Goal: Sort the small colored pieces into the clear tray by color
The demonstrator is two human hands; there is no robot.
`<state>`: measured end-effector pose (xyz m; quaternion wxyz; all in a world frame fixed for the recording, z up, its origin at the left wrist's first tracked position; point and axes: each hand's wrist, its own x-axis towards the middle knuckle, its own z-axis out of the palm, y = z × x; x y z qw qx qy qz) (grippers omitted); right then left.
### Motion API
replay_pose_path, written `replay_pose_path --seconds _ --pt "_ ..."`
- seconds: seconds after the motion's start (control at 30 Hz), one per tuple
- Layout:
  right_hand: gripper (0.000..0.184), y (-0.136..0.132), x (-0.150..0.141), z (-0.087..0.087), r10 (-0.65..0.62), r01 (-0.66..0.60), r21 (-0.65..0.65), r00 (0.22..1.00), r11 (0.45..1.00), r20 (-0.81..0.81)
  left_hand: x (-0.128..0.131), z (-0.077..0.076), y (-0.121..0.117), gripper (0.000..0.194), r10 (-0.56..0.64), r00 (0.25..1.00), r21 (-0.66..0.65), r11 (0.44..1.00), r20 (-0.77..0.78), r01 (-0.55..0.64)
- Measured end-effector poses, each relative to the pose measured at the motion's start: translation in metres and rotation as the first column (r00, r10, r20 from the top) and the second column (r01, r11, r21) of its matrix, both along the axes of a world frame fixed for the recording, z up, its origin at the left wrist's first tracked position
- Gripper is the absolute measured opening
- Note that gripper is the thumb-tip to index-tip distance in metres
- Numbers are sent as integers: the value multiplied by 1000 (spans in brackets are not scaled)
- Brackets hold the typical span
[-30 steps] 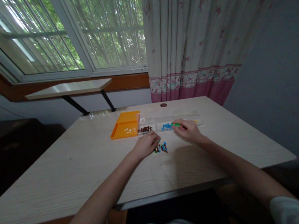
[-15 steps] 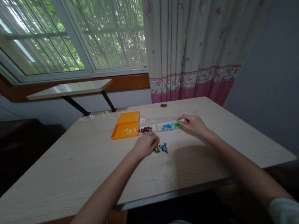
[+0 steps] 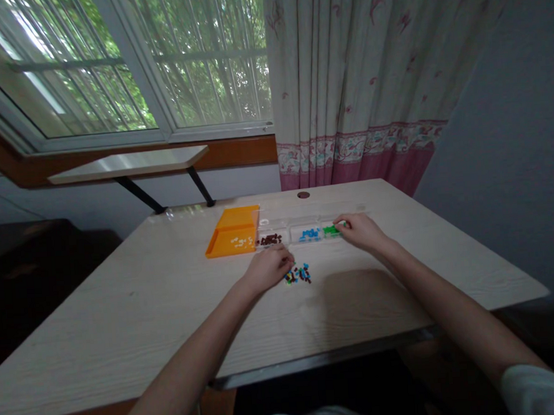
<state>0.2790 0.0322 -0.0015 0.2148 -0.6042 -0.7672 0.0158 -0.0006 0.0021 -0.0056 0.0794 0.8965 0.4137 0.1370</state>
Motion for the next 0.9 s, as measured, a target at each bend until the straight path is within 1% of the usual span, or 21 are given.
replay_pose_path --seconds 0.1,0.23,0.4,0.53,0.67,0.9 --pt "26 -10 -17 0 107 -107 -18 994 994 -1 0 -1 0 19 1 1000 1 1000 8 -1" --pt "25 -25 -44 -3 253 -253 -42 967 967 5 2 -3 1 18 -10 999 16 1000 41 9" --pt "22 -34 -67 -14 367 -368 -41 930 929 -24 6 -3 -1 18 -32 983 2 999 183 32" --pt "21 -36 -72 -20 388 -390 -7 917 921 -96 9 -2 -3 17 -69 962 12 998 264 68" --pt "19 -36 -72 -20 380 -383 11 912 924 -152 10 -2 -4 16 -81 954 18 997 289 79" --pt "17 -34 -71 -18 404 -404 35 901 914 -159 10 -2 -4 19 -72 948 4 997 309 74"
